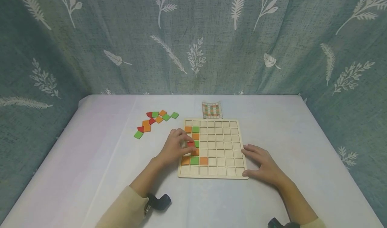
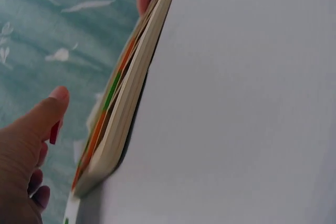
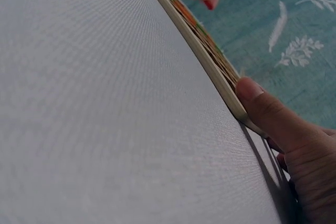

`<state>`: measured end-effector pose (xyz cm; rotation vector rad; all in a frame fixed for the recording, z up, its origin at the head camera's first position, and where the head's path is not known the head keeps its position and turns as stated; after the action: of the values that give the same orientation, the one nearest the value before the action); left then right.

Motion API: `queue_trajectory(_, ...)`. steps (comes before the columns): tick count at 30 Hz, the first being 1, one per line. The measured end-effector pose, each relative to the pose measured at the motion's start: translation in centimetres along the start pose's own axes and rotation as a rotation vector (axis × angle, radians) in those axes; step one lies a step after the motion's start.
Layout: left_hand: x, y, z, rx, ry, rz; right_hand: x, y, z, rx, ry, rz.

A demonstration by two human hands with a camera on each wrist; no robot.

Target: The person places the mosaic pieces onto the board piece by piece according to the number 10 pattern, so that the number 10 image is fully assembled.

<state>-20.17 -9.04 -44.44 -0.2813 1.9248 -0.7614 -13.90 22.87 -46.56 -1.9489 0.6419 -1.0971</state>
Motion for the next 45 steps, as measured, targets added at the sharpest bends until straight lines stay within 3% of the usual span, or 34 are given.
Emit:
queue_trajectory(5, -1.2, 1.1, 0.3, 0.027, 0.006, 0.000, 0.1, 0.1, 0.1, 0.000, 0.004, 0.010)
queue_trajectory(10, -2.4, 2.1, 0.6, 0.044, 0.054, -0.011, 0.1, 0.1, 0.1, -0.002, 0.002, 0.020)
queue_trajectory(17, -2.8, 3.4, 0.7, 0.076, 0.003, 0.005, 0.1, 0.2, 0.1, 0.001, 0.011, 0.016)
queue_trajectory(26, -3.7, 5.2, 1.0, 0.099, 0.066, -0.038, -0.1, 0.2, -0.1, 0.000, -0.003, 0.012)
queue_trajectory(38, -4.5, 6.0, 0.9, 0.069, 0.093, -0.115, 0.0, 0.1, -0.1, -0.001, 0.004, 0.021)
queue_trajectory(45, -4.8, 6.1, 0.8, 0.088, 0.059, -0.117, -0.1, 0.1, -0.2, 0.000, -0.005, 0.026)
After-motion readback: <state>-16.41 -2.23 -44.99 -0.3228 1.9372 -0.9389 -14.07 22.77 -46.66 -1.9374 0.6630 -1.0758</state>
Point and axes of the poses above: each hand's wrist, its own z-axis away from the middle knuckle, its own y-axis out of the palm, x = y × z, the point moved 4 cm from there along -z, towards the middle knuckle, and after that the axes turned 7 degrees about z, right-handed, at the moved point
